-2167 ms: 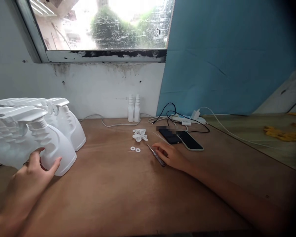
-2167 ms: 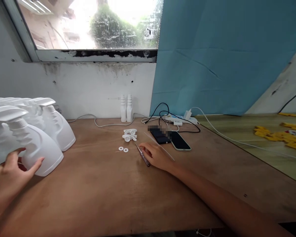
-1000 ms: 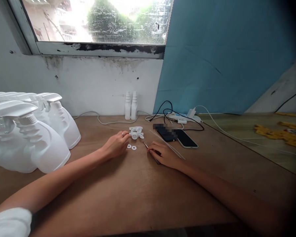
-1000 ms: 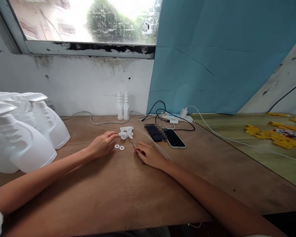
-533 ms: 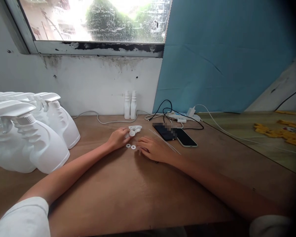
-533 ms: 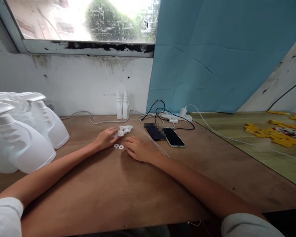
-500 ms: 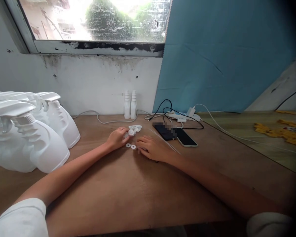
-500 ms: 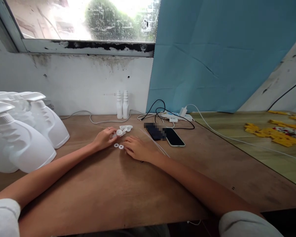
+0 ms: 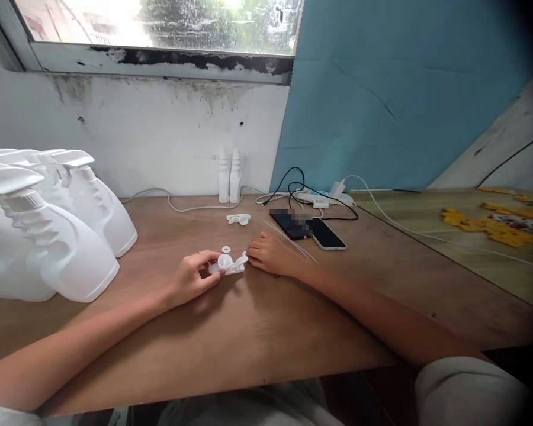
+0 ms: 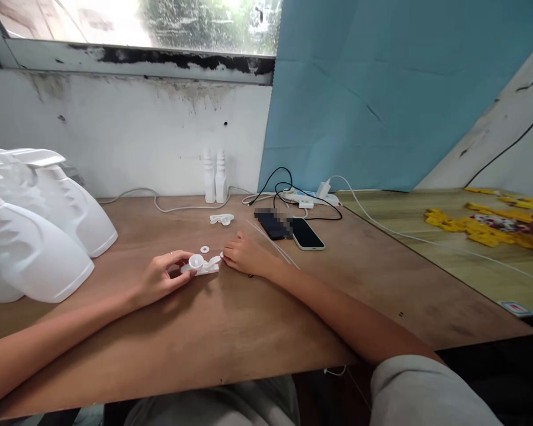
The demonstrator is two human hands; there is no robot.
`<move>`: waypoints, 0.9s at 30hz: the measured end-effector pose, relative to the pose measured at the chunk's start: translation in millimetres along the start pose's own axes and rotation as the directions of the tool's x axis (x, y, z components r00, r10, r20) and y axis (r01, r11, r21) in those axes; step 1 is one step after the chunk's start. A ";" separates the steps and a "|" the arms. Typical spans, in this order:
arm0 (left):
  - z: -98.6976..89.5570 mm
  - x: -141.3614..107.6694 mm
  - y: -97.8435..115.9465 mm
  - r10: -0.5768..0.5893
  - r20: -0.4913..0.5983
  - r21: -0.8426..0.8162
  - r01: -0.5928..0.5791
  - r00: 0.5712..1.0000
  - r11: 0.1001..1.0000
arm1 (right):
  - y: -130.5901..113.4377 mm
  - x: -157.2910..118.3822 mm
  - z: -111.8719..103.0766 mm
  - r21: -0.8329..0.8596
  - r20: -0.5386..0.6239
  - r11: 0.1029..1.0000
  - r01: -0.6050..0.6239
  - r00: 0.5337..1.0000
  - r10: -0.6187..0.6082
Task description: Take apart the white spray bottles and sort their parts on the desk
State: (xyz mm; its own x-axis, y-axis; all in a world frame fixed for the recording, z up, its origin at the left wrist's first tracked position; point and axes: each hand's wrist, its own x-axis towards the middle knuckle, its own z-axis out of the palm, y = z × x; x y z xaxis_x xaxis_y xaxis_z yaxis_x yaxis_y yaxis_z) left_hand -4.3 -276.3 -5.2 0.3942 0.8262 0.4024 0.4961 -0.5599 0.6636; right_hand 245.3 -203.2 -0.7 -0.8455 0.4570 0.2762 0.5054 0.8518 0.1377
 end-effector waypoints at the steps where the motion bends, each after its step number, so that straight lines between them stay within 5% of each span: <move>1: -0.4 0.0 0.7 0.017 0.027 0.002 -0.017 0.999 1.000 | 1.3 -0.9 0.2 0.001 -0.006 1.000 -0.010 1.000 0.010; 19: 1.4 1.6 -0.5 0.091 0.157 0.037 -0.098 0.983 0.994 | 6.3 1.4 9.0 0.107 -0.161 0.993 -0.050 0.985 0.067; 24: 2.0 2.2 -4.2 0.081 0.167 0.026 -0.087 0.983 0.996 | -11.2 3.8 -10.8 0.189 -0.295 0.977 -0.103 0.943 0.156; 27: 1.9 1.5 -5.2 0.087 0.182 0.027 -0.094 0.979 0.995 | -30.5 4.8 -27.3 0.302 -0.404 0.953 -0.015 0.904 0.142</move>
State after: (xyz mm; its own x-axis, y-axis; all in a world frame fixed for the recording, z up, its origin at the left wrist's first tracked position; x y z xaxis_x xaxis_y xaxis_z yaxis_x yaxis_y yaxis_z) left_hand -4.8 -272.3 -9.2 0.5702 0.7492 0.3371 0.4781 -0.6363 0.6055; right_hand 230.5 -234.0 22.4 -0.6223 0.4307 0.6536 0.4422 0.8824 -0.1605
